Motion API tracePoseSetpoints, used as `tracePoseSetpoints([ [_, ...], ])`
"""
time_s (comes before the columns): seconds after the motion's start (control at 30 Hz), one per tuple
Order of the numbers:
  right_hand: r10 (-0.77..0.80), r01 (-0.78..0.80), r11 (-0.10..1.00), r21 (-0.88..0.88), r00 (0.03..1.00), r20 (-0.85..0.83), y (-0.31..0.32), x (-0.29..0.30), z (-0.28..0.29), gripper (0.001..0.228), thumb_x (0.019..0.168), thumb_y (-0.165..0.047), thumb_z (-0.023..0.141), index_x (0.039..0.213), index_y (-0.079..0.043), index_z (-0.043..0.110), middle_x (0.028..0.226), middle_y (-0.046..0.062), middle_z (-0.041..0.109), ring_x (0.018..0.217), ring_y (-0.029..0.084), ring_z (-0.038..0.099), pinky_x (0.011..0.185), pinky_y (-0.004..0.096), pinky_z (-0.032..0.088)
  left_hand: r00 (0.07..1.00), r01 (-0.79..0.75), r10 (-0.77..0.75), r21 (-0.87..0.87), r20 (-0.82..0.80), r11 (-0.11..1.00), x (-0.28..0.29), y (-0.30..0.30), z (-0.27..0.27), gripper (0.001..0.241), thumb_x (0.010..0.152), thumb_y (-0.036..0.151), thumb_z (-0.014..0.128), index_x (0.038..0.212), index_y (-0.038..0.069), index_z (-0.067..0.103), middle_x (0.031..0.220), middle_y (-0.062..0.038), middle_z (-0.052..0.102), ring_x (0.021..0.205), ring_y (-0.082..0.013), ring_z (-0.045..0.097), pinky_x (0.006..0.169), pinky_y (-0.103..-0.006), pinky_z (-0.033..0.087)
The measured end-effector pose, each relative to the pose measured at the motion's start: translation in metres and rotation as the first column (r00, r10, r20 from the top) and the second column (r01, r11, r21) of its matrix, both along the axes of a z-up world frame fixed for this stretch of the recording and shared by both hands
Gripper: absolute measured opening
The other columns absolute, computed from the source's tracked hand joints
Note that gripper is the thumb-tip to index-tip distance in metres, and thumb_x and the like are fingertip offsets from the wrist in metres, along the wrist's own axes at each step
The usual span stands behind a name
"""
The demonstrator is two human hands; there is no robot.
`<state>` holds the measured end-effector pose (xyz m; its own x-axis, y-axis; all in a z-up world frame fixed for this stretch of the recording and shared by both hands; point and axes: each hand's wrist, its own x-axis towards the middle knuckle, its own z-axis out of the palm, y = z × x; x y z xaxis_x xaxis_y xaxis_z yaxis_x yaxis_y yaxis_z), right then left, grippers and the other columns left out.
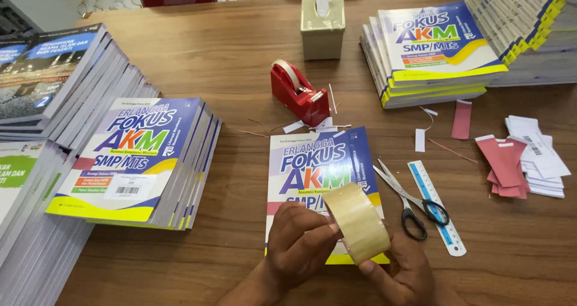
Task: Applying labels and tape to books at a workstation.
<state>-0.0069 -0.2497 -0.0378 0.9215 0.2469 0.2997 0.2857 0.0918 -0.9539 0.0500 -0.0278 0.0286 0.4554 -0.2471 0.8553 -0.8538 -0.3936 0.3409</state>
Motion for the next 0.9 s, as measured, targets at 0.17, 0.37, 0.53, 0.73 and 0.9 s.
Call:
tracePoseSetpoints([
  [0.17, -0.051, 0.051, 0.999, -0.008, 0.999, -0.015, 0.002, -0.002, 0.001, 0.053, 0.085, -0.004, 0.070, 0.135, 0.008, 0.054, 0.132, 0.022, 0.068, 0.119, 0.029, 0.070, 0.104, 0.042, 0.054, 1.000, 0.022, -0.022, -0.016, 0.021, 1.000, 0.003, -0.001, 0.004, 0.014, 0.086, 0.003, 0.078, 0.091, 0.010, 0.067, 0.093, -0.002, 0.070, 0.079, -0.0168, 0.061, 0.081, -0.0359, 0.052],
  [0.37, -0.044, 0.060, 0.991, -0.117, 0.990, 0.133, 0.010, 0.003, 0.018, 0.039, 0.086, -0.009, 0.071, 0.122, 0.002, 0.064, 0.123, 0.018, 0.071, 0.108, 0.027, 0.071, 0.097, 0.040, 0.055, 0.988, 0.102, -0.109, -0.064, -0.108, 0.993, 0.001, -0.006, 0.001, 0.018, 0.085, -0.005, 0.070, 0.088, 0.008, 0.058, 0.091, -0.005, 0.060, 0.077, -0.0178, 0.053, 0.070, -0.0299, 0.048],
  [0.53, -0.143, 0.144, 0.981, 0.130, 0.990, -0.016, 0.009, 0.002, 0.011, 0.032, 0.089, 0.000, 0.066, 0.120, 0.006, 0.058, 0.112, 0.019, 0.072, 0.104, 0.026, 0.073, 0.093, 0.039, 0.060, 0.974, 0.210, -0.211, -0.021, -0.088, 0.978, -0.009, -0.014, 0.000, 0.017, 0.086, -0.004, 0.071, 0.092, 0.007, 0.061, 0.093, -0.006, 0.065, 0.079, -0.0217, 0.060, 0.075, -0.0349, 0.051],
  [0.73, -0.312, 0.317, 0.946, -0.064, 0.947, 0.074, 0.010, 0.009, 0.031, 0.039, 0.085, -0.007, 0.070, 0.121, 0.007, 0.061, 0.108, 0.018, 0.077, 0.093, 0.024, 0.077, 0.085, 0.035, 0.065, 0.962, 0.134, -0.161, -0.129, -0.223, 0.982, 0.002, -0.003, -0.014, 0.013, 0.090, -0.002, 0.065, 0.098, 0.004, 0.058, 0.101, -0.011, 0.068, 0.088, -0.0228, 0.066, 0.079, -0.0328, 0.058],
  [0.9, -0.229, 0.247, 0.955, 0.162, 0.966, -0.122, 0.004, 0.007, 0.016, 0.035, 0.094, -0.009, 0.060, 0.125, 0.004, 0.053, 0.113, 0.021, 0.068, 0.102, 0.027, 0.069, 0.089, 0.040, 0.061, 0.968, 0.060, -0.088, -0.124, -0.235, 0.990, 0.011, 0.001, -0.028, 0.005, 0.099, 0.008, 0.056, 0.097, 0.007, 0.051, 0.097, -0.011, 0.064, 0.084, -0.0208, 0.064, 0.071, -0.0312, 0.057],
])
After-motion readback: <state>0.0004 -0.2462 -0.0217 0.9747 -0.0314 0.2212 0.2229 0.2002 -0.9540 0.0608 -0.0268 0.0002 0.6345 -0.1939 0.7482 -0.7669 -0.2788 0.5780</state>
